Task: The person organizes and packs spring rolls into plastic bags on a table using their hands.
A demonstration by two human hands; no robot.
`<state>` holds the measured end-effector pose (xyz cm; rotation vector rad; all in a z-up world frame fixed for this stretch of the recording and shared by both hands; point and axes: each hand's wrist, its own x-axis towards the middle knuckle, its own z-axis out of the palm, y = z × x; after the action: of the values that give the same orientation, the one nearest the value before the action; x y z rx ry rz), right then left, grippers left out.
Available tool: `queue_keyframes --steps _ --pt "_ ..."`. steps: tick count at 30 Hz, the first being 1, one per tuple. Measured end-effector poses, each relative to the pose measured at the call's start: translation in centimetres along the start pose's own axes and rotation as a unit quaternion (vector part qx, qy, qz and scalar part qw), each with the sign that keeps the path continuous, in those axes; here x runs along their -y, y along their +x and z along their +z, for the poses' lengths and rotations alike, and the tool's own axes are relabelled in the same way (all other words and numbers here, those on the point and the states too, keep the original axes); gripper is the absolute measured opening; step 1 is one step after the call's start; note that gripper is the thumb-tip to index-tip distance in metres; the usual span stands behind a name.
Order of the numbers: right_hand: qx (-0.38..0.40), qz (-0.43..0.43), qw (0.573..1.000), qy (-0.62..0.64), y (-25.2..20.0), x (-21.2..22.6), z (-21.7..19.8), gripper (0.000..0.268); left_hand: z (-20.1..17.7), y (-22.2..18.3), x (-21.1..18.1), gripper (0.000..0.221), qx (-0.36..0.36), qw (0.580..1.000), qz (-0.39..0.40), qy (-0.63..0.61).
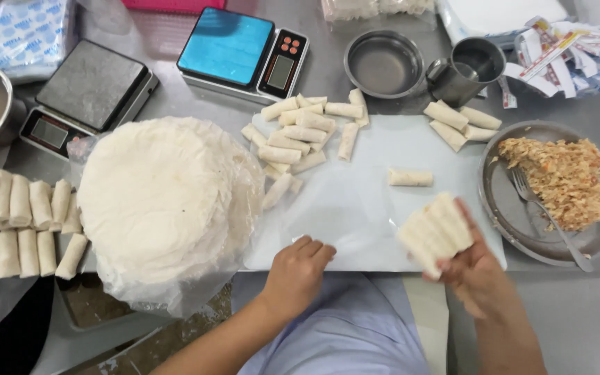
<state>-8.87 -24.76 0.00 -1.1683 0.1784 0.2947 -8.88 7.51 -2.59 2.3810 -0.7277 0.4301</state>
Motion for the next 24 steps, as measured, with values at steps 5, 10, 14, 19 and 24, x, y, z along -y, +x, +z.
queue_keyframes --steps 5,10,14,19,24 --pt "0.023 0.109 0.994 -0.005 -2.8 -1.6 2.1 0.114 3.3 1.9 1.2 0.021 0.054 0.998 -0.003 0.01" --pt "-0.009 0.192 0.981 -0.014 -0.8 -2.4 6.2 0.104 3.2 5.3 1.1 0.039 -0.038 0.999 -0.027 0.014" --pt "-0.031 0.135 0.99 0.011 2.5 -2.0 9.1 0.105 0.1 8.1 -0.1 0.004 0.003 0.927 -0.249 -0.279" --pt "-0.042 0.115 0.992 0.027 3.7 -1.9 11.0 0.107 -0.3 8.9 -0.2 0.04 -0.048 0.916 -0.273 -0.289" --pt "-0.156 0.031 0.986 0.047 2.6 -2.5 6.5 0.103 3.1 9.0 0.1 0.033 -0.074 0.953 -0.192 -0.221"
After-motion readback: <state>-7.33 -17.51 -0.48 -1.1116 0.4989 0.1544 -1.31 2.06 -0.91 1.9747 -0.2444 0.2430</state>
